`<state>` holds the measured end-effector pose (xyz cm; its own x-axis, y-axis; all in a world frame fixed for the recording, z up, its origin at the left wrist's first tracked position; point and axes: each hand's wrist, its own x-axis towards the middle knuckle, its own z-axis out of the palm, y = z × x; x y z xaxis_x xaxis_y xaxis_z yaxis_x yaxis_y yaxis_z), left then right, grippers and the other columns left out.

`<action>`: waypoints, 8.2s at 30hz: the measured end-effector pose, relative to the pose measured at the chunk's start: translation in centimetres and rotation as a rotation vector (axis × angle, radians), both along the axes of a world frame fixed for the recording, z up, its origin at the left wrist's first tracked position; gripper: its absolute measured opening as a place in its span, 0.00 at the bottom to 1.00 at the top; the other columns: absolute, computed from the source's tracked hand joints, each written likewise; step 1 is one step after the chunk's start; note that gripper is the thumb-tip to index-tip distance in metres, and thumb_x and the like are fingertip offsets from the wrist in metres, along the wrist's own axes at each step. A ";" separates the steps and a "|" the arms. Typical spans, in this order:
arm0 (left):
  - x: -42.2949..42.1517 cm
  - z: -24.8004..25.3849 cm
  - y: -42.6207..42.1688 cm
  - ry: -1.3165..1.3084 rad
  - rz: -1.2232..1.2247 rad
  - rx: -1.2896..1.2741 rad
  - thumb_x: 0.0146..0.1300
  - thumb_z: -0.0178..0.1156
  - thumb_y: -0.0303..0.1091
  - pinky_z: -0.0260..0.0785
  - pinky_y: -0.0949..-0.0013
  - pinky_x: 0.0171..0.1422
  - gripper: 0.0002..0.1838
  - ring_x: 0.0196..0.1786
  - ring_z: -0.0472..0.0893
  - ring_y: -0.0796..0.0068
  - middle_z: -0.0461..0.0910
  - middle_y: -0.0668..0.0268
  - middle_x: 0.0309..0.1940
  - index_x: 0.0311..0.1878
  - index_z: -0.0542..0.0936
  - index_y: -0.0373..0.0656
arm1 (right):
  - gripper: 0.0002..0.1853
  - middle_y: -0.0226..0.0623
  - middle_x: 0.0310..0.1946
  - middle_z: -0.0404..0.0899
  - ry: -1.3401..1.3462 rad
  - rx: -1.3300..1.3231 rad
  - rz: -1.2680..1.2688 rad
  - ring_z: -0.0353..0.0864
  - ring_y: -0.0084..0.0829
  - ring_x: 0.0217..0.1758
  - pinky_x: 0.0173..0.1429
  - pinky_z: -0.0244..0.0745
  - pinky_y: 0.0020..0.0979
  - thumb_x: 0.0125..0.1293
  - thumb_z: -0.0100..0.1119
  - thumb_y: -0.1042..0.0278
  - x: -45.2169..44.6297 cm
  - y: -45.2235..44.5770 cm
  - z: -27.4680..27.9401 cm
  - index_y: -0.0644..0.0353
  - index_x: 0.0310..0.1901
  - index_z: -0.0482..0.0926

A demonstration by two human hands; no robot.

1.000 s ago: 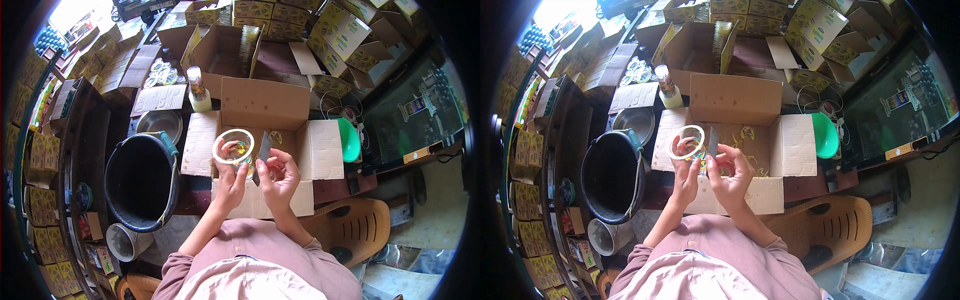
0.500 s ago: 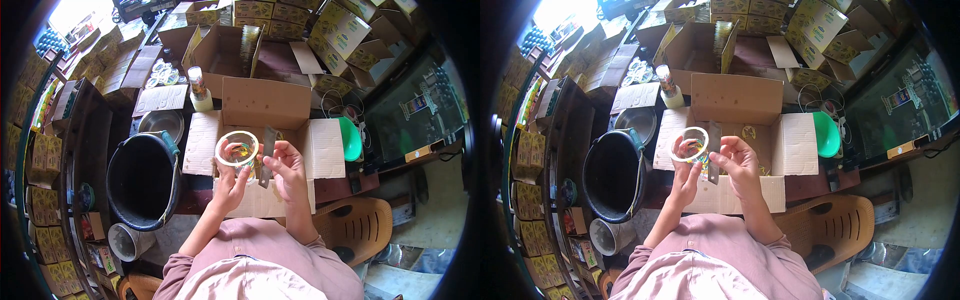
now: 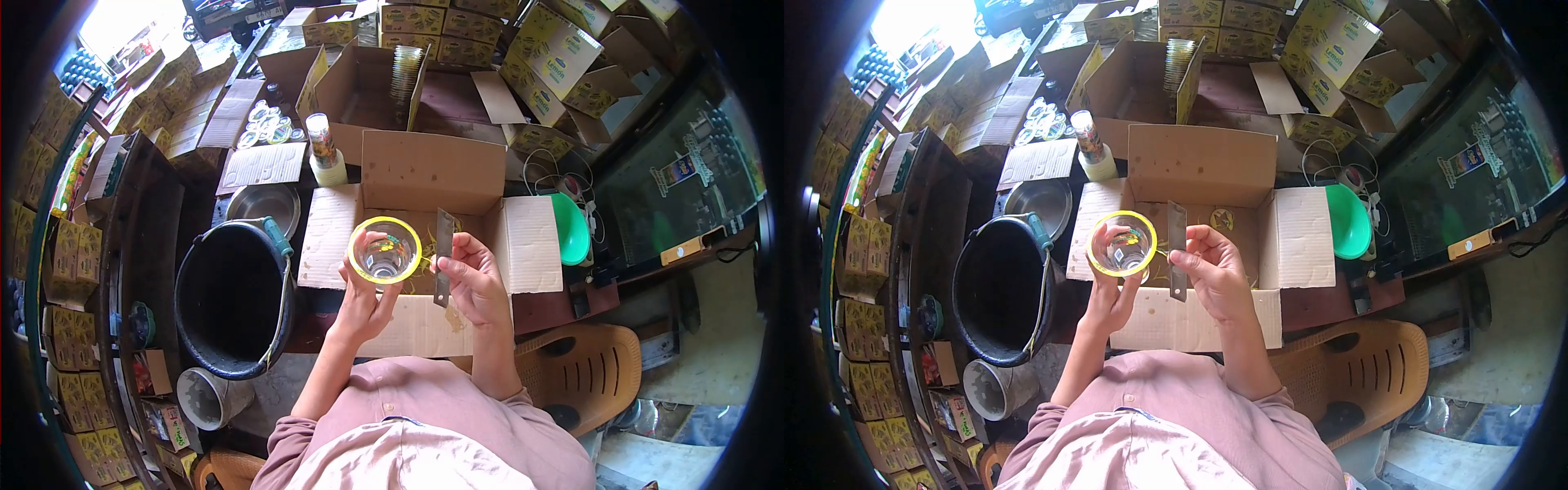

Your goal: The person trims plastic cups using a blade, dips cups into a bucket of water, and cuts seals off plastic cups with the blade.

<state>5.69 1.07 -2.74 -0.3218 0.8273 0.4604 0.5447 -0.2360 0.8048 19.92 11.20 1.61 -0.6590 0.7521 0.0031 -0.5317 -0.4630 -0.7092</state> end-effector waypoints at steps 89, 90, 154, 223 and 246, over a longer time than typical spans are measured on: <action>1.2 0.1 0.1 0.018 0.036 0.207 0.53 0.57 0.24 0.61 0.55 0.54 0.40 0.49 0.70 0.55 0.58 0.44 0.52 0.60 0.40 0.34 | 0.10 0.35 0.22 0.74 -0.589 1.257 -0.939 0.73 0.25 0.24 0.35 0.70 0.26 0.44 0.62 0.84 -3.0 -4.0 0.6 0.64 0.29 0.72; 1.3 -0.1 0.2 0.025 0.036 0.203 0.53 0.57 0.24 0.62 0.56 0.54 0.40 0.49 0.70 0.55 0.58 0.44 0.52 0.61 0.40 0.34 | 0.10 0.35 0.21 0.74 -0.579 1.245 -0.933 0.73 0.25 0.23 0.35 0.70 0.26 0.44 0.62 0.84 -3.1 -3.8 0.6 0.64 0.29 0.72; 1.0 0.3 -0.4 -0.171 -0.089 -0.036 0.61 0.50 0.27 0.56 0.64 0.60 0.35 0.58 0.64 0.64 0.51 0.55 0.59 0.64 0.41 0.37 | 0.08 0.29 0.23 0.71 -0.447 0.722 -0.638 0.71 0.16 0.26 0.32 0.64 0.18 0.49 0.62 0.84 -2.2 -3.3 1.3 0.64 0.30 0.74; 0.6 0.1 0.3 -1.138 -0.356 0.120 0.49 0.61 0.35 0.62 0.64 0.61 0.40 0.56 0.69 0.64 0.65 0.57 0.54 0.64 0.53 0.39 | 0.08 0.30 0.22 0.72 -0.607 0.979 -0.763 0.73 0.18 0.25 0.32 0.65 0.19 0.50 0.61 0.83 -1.3 -2.0 -0.1 0.63 0.32 0.76; 1.1 1.2 0.1 -0.412 -0.135 0.206 0.48 0.64 0.20 0.64 0.69 0.54 0.37 0.51 0.70 0.70 0.66 0.57 0.49 0.59 0.54 0.43 | 0.09 0.34 0.20 0.72 -0.527 1.215 -0.768 0.72 0.25 0.23 0.27 0.65 0.23 0.45 0.62 0.84 -1.8 -3.8 0.6 0.64 0.29 0.74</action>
